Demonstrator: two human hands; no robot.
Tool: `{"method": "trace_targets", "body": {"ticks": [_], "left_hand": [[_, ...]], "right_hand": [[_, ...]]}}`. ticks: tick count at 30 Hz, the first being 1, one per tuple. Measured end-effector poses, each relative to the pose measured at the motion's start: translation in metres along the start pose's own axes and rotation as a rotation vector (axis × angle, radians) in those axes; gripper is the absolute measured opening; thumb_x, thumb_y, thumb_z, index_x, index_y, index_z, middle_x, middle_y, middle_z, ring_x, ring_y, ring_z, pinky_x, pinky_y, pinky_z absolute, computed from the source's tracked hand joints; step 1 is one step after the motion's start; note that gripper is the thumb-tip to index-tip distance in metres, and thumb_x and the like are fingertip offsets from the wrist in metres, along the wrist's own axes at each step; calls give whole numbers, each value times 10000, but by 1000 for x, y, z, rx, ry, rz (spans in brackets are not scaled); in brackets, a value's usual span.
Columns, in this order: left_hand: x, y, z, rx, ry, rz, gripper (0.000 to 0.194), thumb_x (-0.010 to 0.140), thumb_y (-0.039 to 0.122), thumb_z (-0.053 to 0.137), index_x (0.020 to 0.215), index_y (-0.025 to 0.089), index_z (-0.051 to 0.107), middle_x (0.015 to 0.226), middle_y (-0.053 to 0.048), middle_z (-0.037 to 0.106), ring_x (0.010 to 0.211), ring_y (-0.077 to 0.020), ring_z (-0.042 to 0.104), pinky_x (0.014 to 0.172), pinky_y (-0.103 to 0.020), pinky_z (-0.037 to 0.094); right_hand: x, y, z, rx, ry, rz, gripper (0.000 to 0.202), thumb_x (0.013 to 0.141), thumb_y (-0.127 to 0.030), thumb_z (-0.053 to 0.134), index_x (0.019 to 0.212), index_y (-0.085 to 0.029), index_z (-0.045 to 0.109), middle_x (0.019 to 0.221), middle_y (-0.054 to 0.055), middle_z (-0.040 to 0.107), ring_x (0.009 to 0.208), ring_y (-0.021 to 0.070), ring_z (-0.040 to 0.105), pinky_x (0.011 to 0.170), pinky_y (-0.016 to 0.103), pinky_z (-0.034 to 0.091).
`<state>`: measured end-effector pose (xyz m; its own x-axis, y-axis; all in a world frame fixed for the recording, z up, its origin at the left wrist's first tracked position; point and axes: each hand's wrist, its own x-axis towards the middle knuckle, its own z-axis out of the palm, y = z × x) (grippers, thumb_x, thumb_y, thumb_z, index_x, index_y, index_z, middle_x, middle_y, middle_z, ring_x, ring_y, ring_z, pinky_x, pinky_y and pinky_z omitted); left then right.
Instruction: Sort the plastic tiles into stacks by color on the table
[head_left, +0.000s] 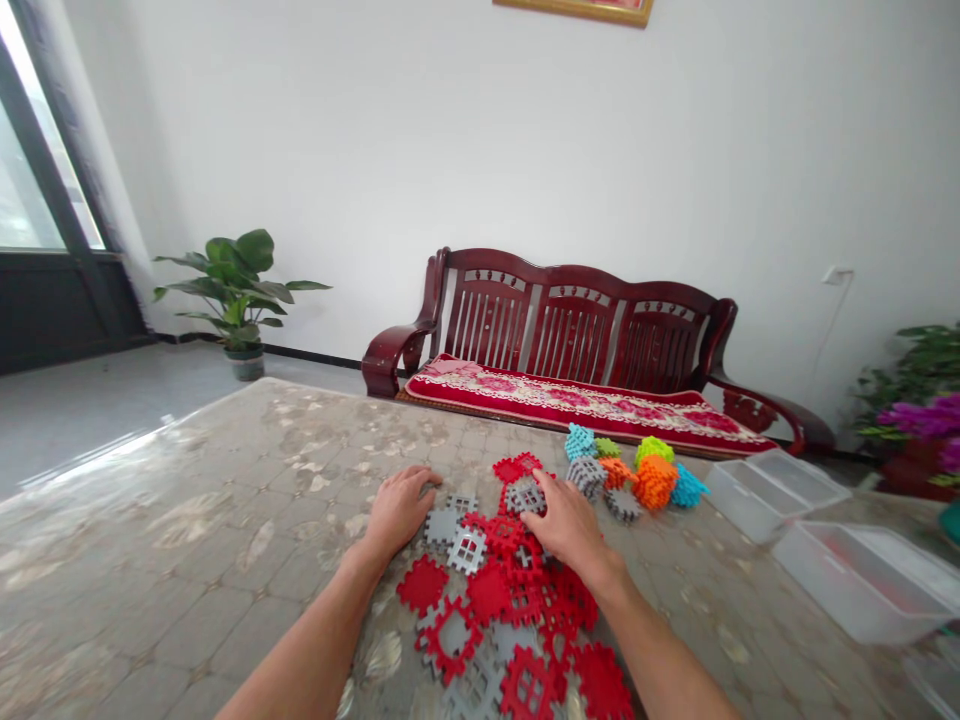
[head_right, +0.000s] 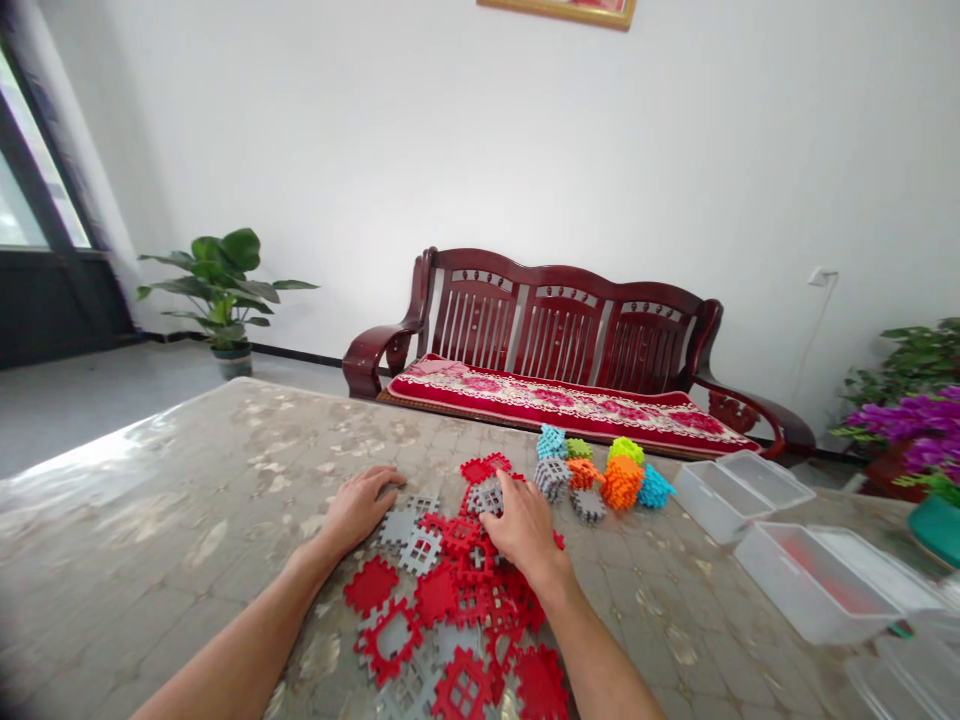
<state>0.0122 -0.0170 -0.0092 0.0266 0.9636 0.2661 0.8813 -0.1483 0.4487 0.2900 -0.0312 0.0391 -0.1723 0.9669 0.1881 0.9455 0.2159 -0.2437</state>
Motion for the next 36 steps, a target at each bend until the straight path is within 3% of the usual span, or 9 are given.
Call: {"method": "trace_targets", "body": {"ticks": [4,8,13,19,28,36], "left_hand": [[1,-2,1,2,0,16,346,835,197,468,1069,240,719,1250,-57,682,1196,-227,603,1066,-375,409],[1,-4,3,8,5,22,348,833,204,467,1071,239,719,1259,-57,680,1207,-232,599,1078,-378,405],[1,-5,4,1,23,22,339,834,223,476,1060,255,727,1254,-47,686,1196,-229,609,1081,-374,410],[2,-5,4,5,11,20,344,833,224,470,1064,251,723,1251,-49,689,1194,-230,610,1069,-372,418],[2,-5,3,12,5,18,341,834,233,468,1062,257,721,1256,-45,685,1199,-222,607,1073,-361,412],[2,-5,3,8,-2,9,349,840,226,465,1074,259,721,1277,-44,676,1216,-218,599,1086,-359,400]], "right_hand": [[1,-5,2,-47,12,9,637,783,-243,586,1411,-163,516,1236,121,685,1135,279,604,978,374,432],[0,1,-1,48,87,17,634,777,-259,610,1401,-197,517,1200,76,708,1116,249,622,974,343,436],[6,37,-27,97,284,142,598,804,-352,643,1380,-228,534,1198,61,714,1122,250,633,965,348,454],[21,81,-51,16,270,265,609,816,-356,627,1401,-228,515,1185,64,727,1101,269,659,898,357,490],[28,87,-43,50,208,282,636,820,-392,619,1421,-228,488,1195,69,718,1081,256,670,870,346,504],[26,81,-28,-9,310,259,775,810,-451,643,1477,-153,384,1336,165,601,1235,307,565,979,406,450]]}}
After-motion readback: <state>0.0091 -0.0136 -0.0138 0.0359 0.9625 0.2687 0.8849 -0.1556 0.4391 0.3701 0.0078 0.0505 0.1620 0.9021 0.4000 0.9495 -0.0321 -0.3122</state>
